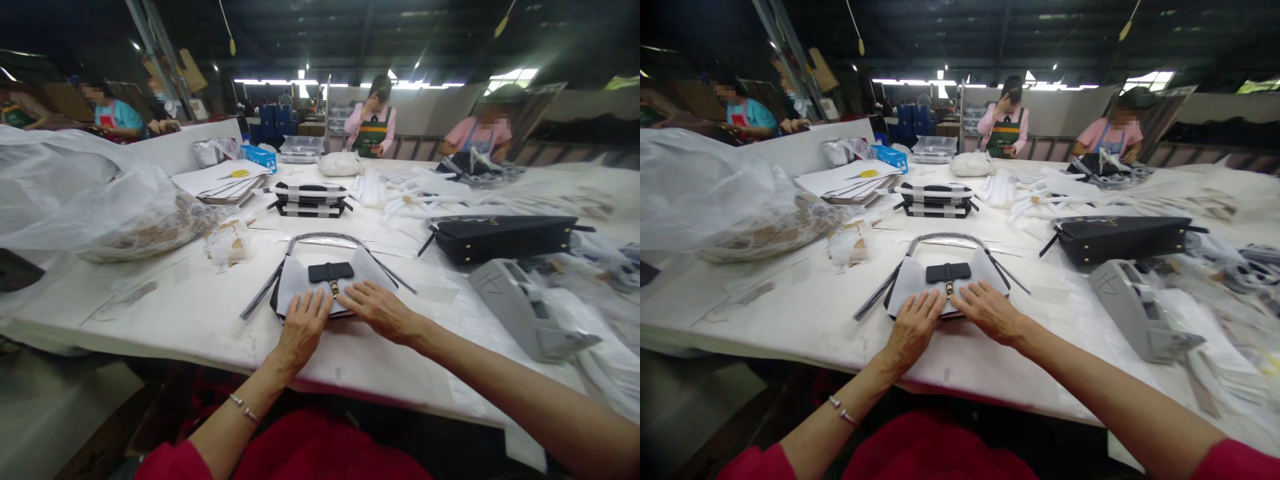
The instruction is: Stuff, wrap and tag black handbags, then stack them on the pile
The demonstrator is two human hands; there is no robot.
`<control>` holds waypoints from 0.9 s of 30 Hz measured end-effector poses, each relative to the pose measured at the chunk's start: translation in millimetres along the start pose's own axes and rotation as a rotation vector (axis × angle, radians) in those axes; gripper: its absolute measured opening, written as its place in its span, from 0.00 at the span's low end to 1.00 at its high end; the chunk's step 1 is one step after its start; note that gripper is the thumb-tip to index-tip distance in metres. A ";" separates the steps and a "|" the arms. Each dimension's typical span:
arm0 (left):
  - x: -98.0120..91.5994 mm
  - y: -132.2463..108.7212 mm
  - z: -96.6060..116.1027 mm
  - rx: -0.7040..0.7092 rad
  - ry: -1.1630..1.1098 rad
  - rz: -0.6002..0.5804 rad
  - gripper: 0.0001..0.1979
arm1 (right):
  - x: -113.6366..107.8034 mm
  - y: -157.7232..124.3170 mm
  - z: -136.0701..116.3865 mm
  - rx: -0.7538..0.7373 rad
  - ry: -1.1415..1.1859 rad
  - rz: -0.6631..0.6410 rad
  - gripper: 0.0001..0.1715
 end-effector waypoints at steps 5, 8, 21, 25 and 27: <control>1.7 -1.0 2.3 0.005 0.049 -0.057 0.29 | 23.8 -6.5 7.3 -0.028 0.026 0.177 0.22; -0.1 2.3 5.6 0.025 0.078 -0.123 0.28 | 40.9 -10.9 8.9 0.025 0.061 0.256 0.21; -10.4 32.8 3.2 0.176 0.091 -0.252 0.20 | 30.3 -17.0 -13.8 0.202 0.027 0.229 0.27; -10.4 31.0 0.8 0.177 0.118 -0.220 0.20 | 16.6 -17.5 -17.3 0.212 0.096 0.227 0.31; -10.1 28.8 1.9 0.160 0.128 -0.180 0.20 | 3.9 -26.9 -22.2 0.233 0.147 0.227 0.32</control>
Point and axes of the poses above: each hand's wrist, its own y-axis towards the middle knuckle, its own x-axis out of the palm, z = x × y, the point moved 3 cm from there along y, towards the middle knuckle, and after that the axes turned 11 degrees about x, right-handed, at the moved point
